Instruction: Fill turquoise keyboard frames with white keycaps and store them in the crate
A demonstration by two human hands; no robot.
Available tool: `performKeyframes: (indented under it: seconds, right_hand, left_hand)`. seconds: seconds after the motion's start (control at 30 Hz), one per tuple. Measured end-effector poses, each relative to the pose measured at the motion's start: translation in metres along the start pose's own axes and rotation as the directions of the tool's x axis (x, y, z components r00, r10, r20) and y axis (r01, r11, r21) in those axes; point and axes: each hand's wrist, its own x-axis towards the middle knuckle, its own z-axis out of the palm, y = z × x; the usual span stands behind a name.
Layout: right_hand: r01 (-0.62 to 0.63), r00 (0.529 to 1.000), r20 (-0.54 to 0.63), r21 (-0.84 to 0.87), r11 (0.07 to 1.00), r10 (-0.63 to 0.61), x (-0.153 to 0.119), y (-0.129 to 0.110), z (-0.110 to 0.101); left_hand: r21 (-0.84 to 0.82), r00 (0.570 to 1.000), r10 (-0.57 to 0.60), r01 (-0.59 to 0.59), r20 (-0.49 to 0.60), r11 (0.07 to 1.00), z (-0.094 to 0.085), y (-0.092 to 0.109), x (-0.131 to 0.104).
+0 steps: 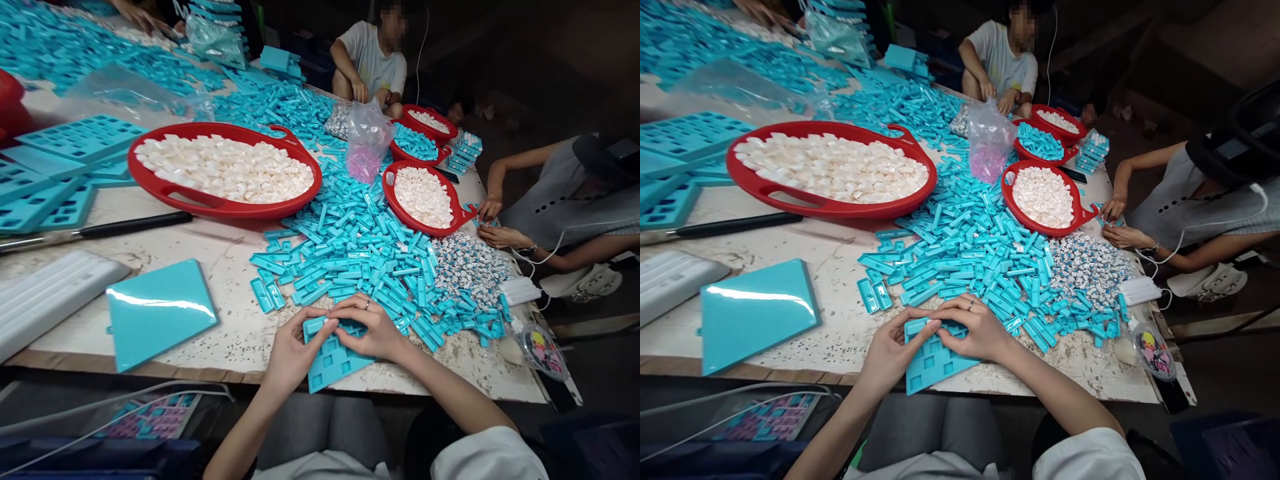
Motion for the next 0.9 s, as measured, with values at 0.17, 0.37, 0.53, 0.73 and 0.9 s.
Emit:
performKeyframes:
  seconds: [0.17, 0.37, 0.53, 0.73, 0.9]
  right_hand:
    - [0.023, 1.000, -0.002, -0.004, 1.000, -0.023, 0.002, -0.004, 0.001]
    - [-0.078, 0.976, -0.214, -0.160, 0.984, 0.042, 0.014, -0.001, -0.056]
    - [-0.646, 0.751, -0.533, -0.476, 0.596, 0.389, 0.004, 0.032, -0.140]
    - [-0.802, 0.592, -0.627, -0.524, 0.289, 0.506, -0.021, 0.065, -0.164]
    - [-0.764, 0.642, -0.620, -0.568, 0.307, 0.450, -0.023, 0.076, -0.159]
  left_hand:
    - [0.012, 0.999, 0.016, -0.016, -0.034, 1.000, 0.003, 0.003, -0.003]
    - [0.040, 0.999, 0.010, -0.008, -0.042, 0.999, 0.002, 0.002, -0.001]
    - [0.075, 1.000, -0.018, 0.019, -0.022, 0.997, 0.000, 0.001, 0.001]
    - [0.061, 0.999, -0.031, 0.033, -0.033, 0.998, -0.001, 0.002, 0.000]
    - [0.058, 0.999, -0.027, 0.028, -0.021, 0.998, -0.001, 0.004, -0.001]
